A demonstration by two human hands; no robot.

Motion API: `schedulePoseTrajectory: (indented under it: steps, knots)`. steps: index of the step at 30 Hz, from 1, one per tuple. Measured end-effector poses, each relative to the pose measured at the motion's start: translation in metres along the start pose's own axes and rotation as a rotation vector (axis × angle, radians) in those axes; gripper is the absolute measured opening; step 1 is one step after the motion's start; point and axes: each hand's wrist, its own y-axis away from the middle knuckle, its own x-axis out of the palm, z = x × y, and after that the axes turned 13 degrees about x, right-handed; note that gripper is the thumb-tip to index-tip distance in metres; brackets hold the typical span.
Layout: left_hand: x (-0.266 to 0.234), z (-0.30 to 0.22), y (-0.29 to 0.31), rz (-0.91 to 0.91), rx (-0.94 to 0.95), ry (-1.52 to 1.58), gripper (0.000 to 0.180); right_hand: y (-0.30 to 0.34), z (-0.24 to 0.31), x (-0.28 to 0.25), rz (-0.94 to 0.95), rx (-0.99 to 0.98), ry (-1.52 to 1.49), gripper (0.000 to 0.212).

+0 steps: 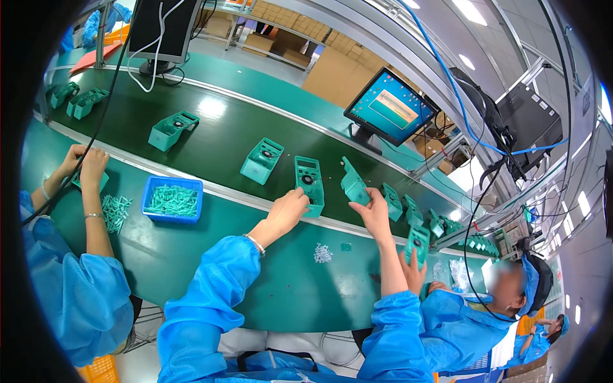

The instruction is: The person assembles green electronic meter casings by hand, inserting internal components, pins, and circuit boards into each casing.

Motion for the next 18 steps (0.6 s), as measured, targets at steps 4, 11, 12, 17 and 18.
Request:
schedulePoseTrajectory:
  steps: [4,11,12,17,18]
  knots:
    - [-0.035,-0.027,0.027,-0.010,0.159,-0.020,0.019,-0.030,-0.047,0.018,-0.082,-0.145,0.259,0.058]
    - [-0.091,-0.090,0.083,-0.066,0.130,-0.087,0.017,-0.023,-0.057,0.051,0.080,-0.088,0.471,0.059]
    - [-0.094,-0.100,0.090,-0.078,0.086,-0.075,0.017,-0.018,-0.052,0.049,0.071,-0.091,0.489,0.060]
    - [-0.099,-0.135,0.119,-0.074,0.007,-0.051,0.017,0.026,-0.032,0.035,-0.196,-0.267,0.212,0.058]
    - [-0.102,-0.144,0.124,-0.077,-0.026,-0.050,0.017,0.041,-0.023,0.028,-0.195,-0.253,0.203,0.058]
